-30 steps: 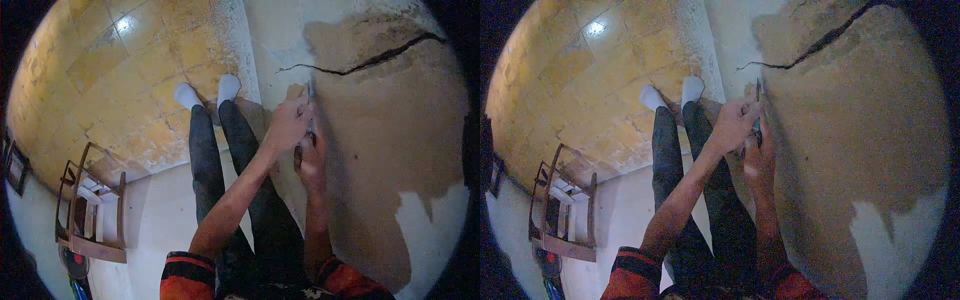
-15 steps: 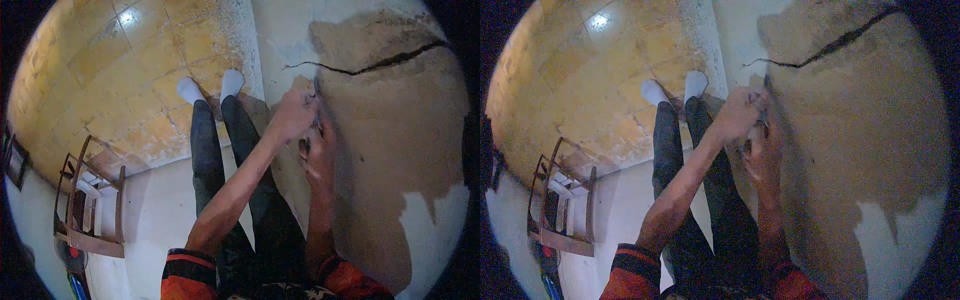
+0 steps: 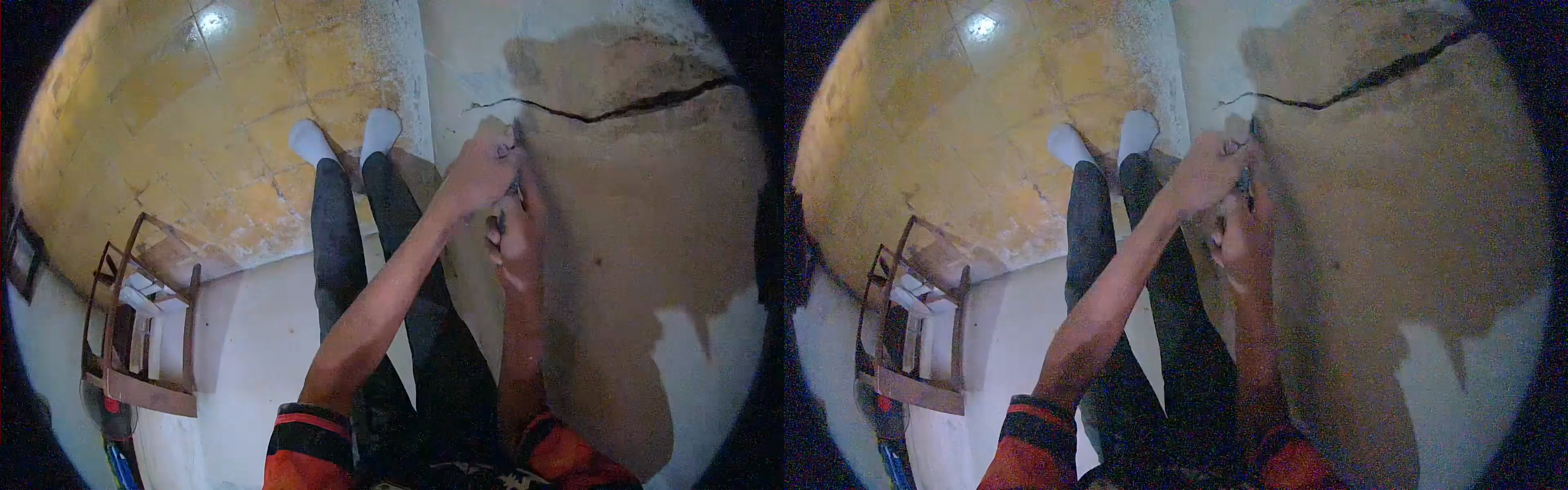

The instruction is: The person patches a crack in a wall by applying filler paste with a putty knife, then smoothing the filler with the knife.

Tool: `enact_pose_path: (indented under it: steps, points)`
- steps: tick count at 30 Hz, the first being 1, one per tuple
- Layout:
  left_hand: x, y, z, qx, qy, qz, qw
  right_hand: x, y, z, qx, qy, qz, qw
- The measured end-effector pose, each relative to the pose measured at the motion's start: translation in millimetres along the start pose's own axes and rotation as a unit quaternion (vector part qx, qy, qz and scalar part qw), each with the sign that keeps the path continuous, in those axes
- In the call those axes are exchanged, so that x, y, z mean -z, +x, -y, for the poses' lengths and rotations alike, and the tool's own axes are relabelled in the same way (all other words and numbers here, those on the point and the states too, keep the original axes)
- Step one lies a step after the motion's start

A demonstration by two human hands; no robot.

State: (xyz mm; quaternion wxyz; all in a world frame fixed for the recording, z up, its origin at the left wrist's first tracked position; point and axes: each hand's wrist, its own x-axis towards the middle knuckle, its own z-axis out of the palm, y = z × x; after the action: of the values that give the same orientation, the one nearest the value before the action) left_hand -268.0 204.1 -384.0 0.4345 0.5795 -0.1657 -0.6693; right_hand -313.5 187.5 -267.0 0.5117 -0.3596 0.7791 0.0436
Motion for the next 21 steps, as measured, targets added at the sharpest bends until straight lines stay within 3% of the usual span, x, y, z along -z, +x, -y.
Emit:
enact_pose_path:
  steps: [2, 5, 7, 8, 11, 12, 14, 15, 16, 19, 21]
  points:
    - [-6, -8, 3, -0.080, 0.032, -0.026, 0.996, -3, -4, 6, -0.016, 0.000, -0.017, 1.000]
    - [-9, -8, 7, -0.012, -0.008, -0.057, 0.998, -4, -2, 1, -0.020, 0.003, -0.011, 1.000]
    - [2, -7, -2, 0.061, -0.005, 0.002, 0.998, -1, 19, -19, -0.024, -0.001, 0.033, 0.999]
    - [9, 0, -7, 0.088, 0.000, 0.027, 0.996, 5, 21, -26, 0.053, -0.073, 0.019, 0.996]
    - [-18, -5, 9, -0.093, 0.044, -0.113, 0.988, 23, 36, -55, 0.281, -0.259, -0.010, 0.924]
    - [-13, -2, 14, -0.052, 0.017, -0.076, 0.996, 22, 46, -62, 0.353, -0.307, -0.006, 0.884]
    - [-3, 5, 23, 0.034, -0.045, 0.001, 0.998, 21, 47, -66, 0.275, -0.236, 0.007, 0.932]
    - [-5, 2, 23, 0.039, -0.029, 0.005, 0.999, 6, 33, -44, 0.120, -0.106, 0.015, 0.987]
    - [-5, 3, 22, 0.040, -0.011, 0.008, 0.999, -3, 25, -25, -0.036, 0.031, 0.022, 0.999]
    - [-3, 1, 14, 0.005, -0.013, -0.013, 1.000, 3, 7, -9, -0.006, 0.026, 0.038, 0.999]
    - [-3, 4, 21, 0.013, -0.022, -0.008, 1.000, 3, 57, -60, 0.076, -0.073, 0.031, 0.994]
